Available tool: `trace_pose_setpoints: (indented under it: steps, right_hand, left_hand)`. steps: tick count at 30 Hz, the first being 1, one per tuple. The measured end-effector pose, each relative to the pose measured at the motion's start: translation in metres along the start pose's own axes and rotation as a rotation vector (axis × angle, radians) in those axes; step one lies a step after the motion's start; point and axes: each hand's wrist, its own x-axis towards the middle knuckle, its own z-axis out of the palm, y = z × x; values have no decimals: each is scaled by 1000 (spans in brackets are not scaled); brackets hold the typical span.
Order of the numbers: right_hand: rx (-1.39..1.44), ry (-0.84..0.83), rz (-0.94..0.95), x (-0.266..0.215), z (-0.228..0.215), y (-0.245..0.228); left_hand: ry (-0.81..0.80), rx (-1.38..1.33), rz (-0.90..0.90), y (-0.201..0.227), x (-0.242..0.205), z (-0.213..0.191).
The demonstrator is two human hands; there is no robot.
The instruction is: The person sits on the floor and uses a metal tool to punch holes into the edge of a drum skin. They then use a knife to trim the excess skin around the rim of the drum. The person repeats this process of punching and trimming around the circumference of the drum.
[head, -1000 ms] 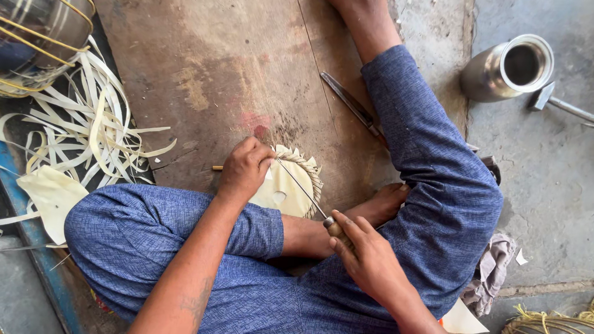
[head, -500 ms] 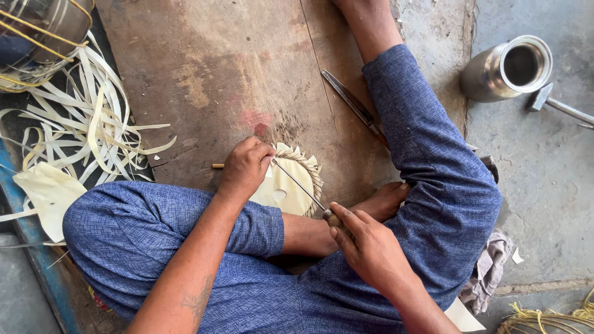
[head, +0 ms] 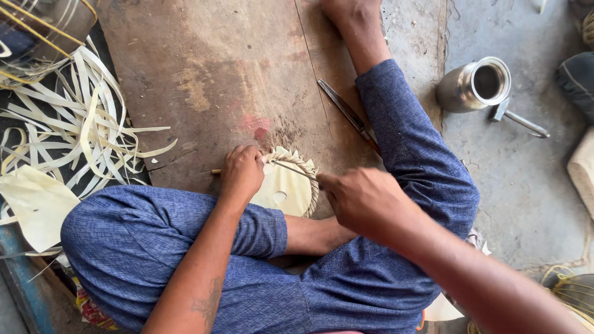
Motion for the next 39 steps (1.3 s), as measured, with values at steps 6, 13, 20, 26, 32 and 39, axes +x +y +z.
trace_pose_setpoints:
  steps: [6,13,20,26,32,39]
  right_hand:
    - [-253,11,-66,46,-12,-37]
    - [-334,-87,-43,64,-47,-52]
    - [-483,-106,-197,85,-44,-68]
    - [-454,-57,-272,79,-15,-57]
    - [-313,-32,-167,83,-24,-37]
    - [-532,-32,-150,34,-9,-57]
  left_hand:
    - [-75,-77,-148,-44,0,79]
    - [-109,-43,-177,-25,24,50]
    - [-135,-88,-331,-12,31,46]
    - [-103,-123,-229,-13,23,54]
    - [-85,-210,-335,-5,26,43]
    - [-48,-184,-230,-6,30,42]
